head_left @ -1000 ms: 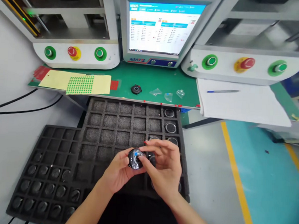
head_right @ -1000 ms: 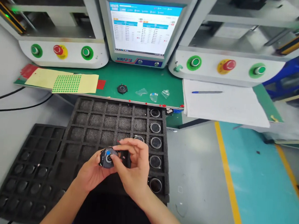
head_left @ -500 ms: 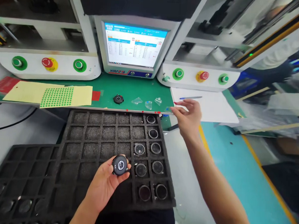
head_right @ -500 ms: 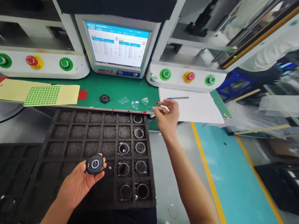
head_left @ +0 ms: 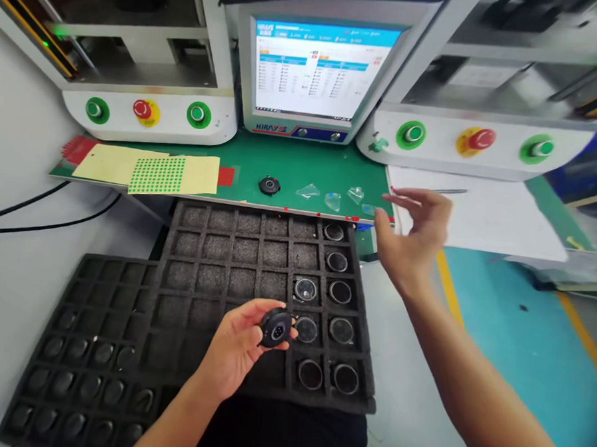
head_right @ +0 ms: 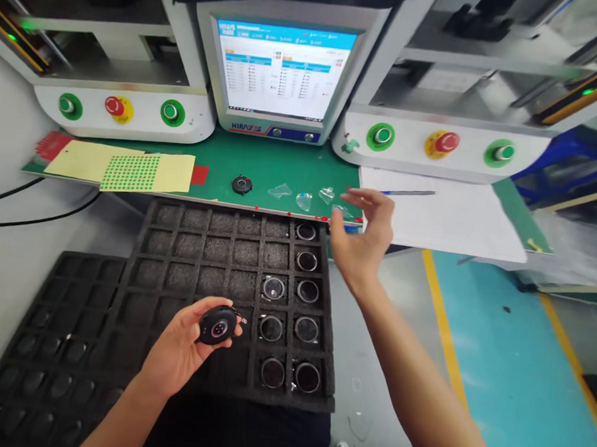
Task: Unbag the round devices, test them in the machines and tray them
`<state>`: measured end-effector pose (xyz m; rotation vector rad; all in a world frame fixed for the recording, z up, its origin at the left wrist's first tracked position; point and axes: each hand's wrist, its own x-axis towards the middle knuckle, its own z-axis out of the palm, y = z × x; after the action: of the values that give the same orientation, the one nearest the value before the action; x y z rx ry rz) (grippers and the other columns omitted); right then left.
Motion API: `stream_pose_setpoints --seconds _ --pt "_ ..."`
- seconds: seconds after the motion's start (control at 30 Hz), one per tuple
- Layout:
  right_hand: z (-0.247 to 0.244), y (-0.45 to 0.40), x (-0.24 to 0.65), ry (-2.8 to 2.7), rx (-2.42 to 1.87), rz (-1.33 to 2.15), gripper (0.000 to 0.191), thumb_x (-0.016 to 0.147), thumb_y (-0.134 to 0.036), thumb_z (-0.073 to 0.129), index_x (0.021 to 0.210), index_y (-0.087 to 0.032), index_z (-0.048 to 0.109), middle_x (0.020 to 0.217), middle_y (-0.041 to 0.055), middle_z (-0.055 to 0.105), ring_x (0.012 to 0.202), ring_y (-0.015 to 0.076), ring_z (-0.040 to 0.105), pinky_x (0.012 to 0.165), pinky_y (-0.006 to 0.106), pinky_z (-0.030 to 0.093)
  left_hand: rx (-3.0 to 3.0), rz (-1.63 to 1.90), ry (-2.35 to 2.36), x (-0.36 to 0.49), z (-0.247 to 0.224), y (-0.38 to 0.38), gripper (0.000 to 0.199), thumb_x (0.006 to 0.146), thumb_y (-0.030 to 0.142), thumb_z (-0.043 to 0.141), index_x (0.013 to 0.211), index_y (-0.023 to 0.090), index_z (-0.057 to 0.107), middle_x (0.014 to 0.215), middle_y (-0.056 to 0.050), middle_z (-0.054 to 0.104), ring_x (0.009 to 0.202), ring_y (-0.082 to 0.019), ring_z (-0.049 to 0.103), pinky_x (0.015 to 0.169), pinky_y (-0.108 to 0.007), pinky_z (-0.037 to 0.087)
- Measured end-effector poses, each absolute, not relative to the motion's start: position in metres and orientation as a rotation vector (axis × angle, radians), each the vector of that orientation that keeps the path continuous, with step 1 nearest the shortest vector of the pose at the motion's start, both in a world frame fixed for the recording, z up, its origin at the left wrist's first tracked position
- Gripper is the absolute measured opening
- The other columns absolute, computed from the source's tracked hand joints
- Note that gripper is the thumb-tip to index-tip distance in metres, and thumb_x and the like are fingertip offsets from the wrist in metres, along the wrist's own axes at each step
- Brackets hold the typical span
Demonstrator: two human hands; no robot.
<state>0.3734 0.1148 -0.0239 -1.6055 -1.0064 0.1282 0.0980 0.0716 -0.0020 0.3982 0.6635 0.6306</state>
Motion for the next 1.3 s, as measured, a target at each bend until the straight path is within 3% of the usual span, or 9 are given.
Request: stream_pose_setpoints --seconds 0.17,0.33,0.4,0.5,0.57,0.7,0.9,1.07,1.3 --pt "0.018 0.053 0.300 -1.366 -1.100 1.117 0.058 0.073 -0.011 0.076 0.123 -0.029 0.052 0.127 0.0049 0.061 0.089 0.0180 0.072 0.090 0.044 0.060 0.442 0.635 0.634 0.103 -0.001 0.069 0.034 0.063 0.034 0.090 0.077 0.017 0.064 0.077 -0.001 0.071 0.071 -0.016 0.072 0.062 -0.021 0.056" --pt "0.013 0.034 0.276 -0.984 -0.938 1.425 0.057 0.078 -0.005 0.070 0.123 -0.032 0.050 0.115 0.0015 0.062 0.072 0.0109 0.068 0.060 0.029 0.065 0.540 0.610 0.649 0.100 0.001 0.061 0.039 0.067 0.049 0.084 0.078 0.019 0.062 0.080 -0.001 0.069 0.063 -0.015 0.068 0.056 -0.022 0.054" --pt "0.008 0.031 0.272 -0.747 -0.936 1.471 0.055 0.075 -0.009 0.076 0.119 -0.031 0.051 0.107 -0.0004 0.063 0.066 0.0097 0.066 0.057 0.028 0.064 0.738 0.733 0.690 0.097 0.002 0.056 0.040 0.066 0.050 0.084 0.091 0.024 0.068 0.093 -0.004 0.069 0.074 -0.018 0.069 0.063 -0.026 0.057" --pt "0.005 0.022 0.260 -0.426 -0.961 1.501 0.051 0.070 -0.019 0.082 0.113 -0.028 0.056 0.099 -0.0007 0.066 0.067 0.0103 0.065 0.062 0.026 0.062 1.233 0.966 0.820 0.094 0.001 0.050 0.056 0.064 0.025 0.088 0.115 0.036 0.069 0.118 -0.006 0.067 0.103 -0.025 0.064 0.089 -0.036 0.054" --pt "0.004 0.016 0.250 -0.277 -0.932 1.562 0.050 0.068 -0.024 0.083 0.111 -0.028 0.058 0.098 0.0000 0.067 0.072 0.0126 0.067 0.064 0.026 0.061 1.476 1.020 0.827 0.093 -0.001 0.051 0.064 0.066 0.013 0.085 0.121 0.041 0.067 0.118 -0.005 0.069 0.108 -0.028 0.062 0.097 -0.041 0.049" --pt "0.004 0.011 0.233 -0.176 -0.877 1.648 0.051 0.068 -0.031 0.083 0.112 -0.026 0.059 0.095 0.0009 0.068 0.069 0.0143 0.066 0.060 0.027 0.059 1.545 1.106 0.684 0.095 -0.006 0.059 0.060 0.071 0.018 0.083 0.123 0.041 0.067 0.109 -0.004 0.074 0.098 -0.027 0.066 0.092 -0.043 0.051" --pt "0.009 0.012 0.232 -0.130 -1.076 1.262 0.035 0.066 -0.022 0.087 0.091 -0.024 0.062 0.073 -0.0052 0.068 0.063 0.0074 0.062 0.064 0.017 0.053 1.480 1.160 0.490 0.093 -0.013 0.061 0.054 0.077 0.035 0.080 0.127 0.020 0.064 0.113 -0.012 0.069 0.106 -0.026 0.066 0.094 -0.040 0.055" --pt "0.024 0.003 0.236 -0.264 -1.050 1.285 0.031 0.071 -0.018 0.085 0.090 -0.025 0.062 0.064 -0.0056 0.068 0.061 0.0082 0.061 0.060 0.017 0.050 1.496 1.034 0.527 0.084 -0.013 0.059 0.056 0.078 0.025 0.079 0.131 0.024 0.061 0.114 -0.010 0.061 0.091 -0.022 0.071 0.076 -0.033 0.064" --pt "0.032 0.006 0.227 -0.224 -0.895 1.488 0.030 0.068 -0.013 0.086 0.081 -0.022 0.060 0.062 -0.0080 0.068 0.057 0.0039 0.062 0.059 0.012 0.049 1.754 1.029 0.544 0.081 -0.007 0.066 0.060 0.080 0.030 0.078 0.136 0.025 0.058 0.112 -0.009 0.063 0.095 -0.020 0.068 0.078 -0.031 0.063"
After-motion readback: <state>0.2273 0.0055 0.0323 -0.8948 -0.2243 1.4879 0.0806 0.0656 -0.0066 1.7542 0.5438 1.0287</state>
